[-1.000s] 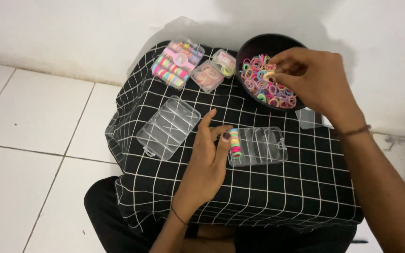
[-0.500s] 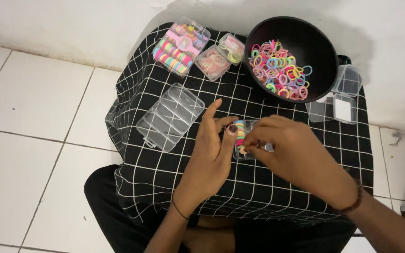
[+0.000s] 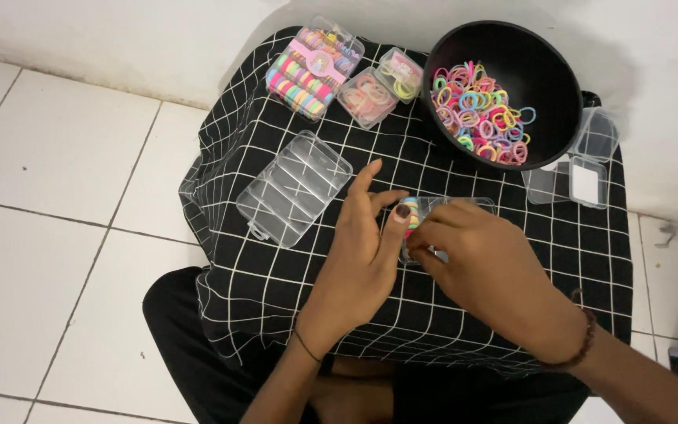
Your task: The person picks colorful rubber bands from a black bowl and places them into a clear plastic compartment box. They continue transferring bands one by one, filling the compartments until the clip ends.
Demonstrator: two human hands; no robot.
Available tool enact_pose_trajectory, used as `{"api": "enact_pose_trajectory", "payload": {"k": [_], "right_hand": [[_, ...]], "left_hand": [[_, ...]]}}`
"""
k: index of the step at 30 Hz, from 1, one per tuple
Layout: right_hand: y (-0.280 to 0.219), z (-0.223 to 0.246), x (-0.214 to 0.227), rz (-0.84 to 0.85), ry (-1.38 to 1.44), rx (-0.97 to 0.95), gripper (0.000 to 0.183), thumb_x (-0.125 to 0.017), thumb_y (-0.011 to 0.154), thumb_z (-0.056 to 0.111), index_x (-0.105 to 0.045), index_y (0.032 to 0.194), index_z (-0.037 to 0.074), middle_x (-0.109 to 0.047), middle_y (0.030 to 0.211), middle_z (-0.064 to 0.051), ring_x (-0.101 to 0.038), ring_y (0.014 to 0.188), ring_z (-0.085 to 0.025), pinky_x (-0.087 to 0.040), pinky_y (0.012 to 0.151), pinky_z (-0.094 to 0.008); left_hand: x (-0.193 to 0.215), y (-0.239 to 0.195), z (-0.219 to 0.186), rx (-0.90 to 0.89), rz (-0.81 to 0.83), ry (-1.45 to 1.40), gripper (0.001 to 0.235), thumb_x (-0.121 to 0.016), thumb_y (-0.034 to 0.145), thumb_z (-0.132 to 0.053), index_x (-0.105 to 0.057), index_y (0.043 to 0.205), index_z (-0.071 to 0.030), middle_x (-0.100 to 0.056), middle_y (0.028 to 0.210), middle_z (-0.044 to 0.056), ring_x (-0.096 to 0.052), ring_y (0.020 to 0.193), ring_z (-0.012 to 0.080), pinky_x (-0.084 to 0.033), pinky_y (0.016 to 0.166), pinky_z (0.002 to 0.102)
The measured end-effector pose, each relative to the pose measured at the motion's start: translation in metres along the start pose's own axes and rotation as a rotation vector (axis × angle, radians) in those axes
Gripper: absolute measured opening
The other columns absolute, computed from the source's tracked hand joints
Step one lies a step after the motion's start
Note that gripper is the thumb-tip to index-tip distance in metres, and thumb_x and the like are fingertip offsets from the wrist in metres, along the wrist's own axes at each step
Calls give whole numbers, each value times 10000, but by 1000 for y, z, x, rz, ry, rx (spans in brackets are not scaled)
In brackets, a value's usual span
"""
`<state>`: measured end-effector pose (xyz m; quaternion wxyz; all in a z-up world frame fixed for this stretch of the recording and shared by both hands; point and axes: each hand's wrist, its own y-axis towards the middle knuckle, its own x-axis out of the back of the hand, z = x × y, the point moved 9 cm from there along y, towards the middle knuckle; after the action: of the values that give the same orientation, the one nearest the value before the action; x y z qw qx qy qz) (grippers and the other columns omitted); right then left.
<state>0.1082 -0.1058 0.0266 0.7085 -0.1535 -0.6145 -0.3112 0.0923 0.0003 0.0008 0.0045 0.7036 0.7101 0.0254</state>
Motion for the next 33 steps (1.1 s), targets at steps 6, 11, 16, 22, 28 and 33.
{"api": "enact_pose_trajectory", "payload": {"k": [6,11,16,22,28,33], "right_hand": [[-1,2,-1,-25,-69,-21,109,-751,872,104,-657,817,100,-644,859,-18,-623,868,-266,-525,666,-406],[1,4,1,-23,-48,-11,105,-759,863,71,-660,837,96,-641,846,-19,-598,805,-256,-512,653,-389],[-1,1,8,-14,-36,-34,83,-771,862,116,-692,837,113,-673,862,0,-630,846,-234,-524,648,-380],[5,-15,58,-83,-3,-136,62,-770,848,105,-760,856,166,-738,877,27,-655,811,-173,-525,684,-347],[15,-96,115,-290,-64,-322,86,-872,956,119,-815,1020,127,-758,944,-16,-629,780,-99,-494,730,-269],[41,-156,113,-346,79,-341,157,-824,934,23,-804,1056,118,-762,1021,-33,-663,803,-124,-524,760,-250]], "left_hand": [[0,-1,2,42,21,33,827,-317,962,-591,-163,1593,-80,-554,1447,174,-505,1390,238,-477,1056,414],[0,-2,1,51,25,33,854,-310,949,-616,-150,1600,-87,-551,1455,184,-502,1395,258,-475,1064,427],[0,-1,1,40,16,31,819,-318,967,-582,-158,1592,-77,-542,1463,181,-504,1397,234,-500,1032,398],[0,-2,2,43,17,32,875,-291,940,-647,-161,1595,-82,-548,1458,194,-530,1382,252,-476,1071,417],[-2,-2,3,52,31,46,845,-295,959,-607,-148,1606,-82,-585,1432,143,-529,1355,253,-435,1088,425],[-4,-2,3,51,48,22,846,-302,959,-595,-110,1614,-95,-565,1452,142,-602,1241,224,-505,987,387]]}}
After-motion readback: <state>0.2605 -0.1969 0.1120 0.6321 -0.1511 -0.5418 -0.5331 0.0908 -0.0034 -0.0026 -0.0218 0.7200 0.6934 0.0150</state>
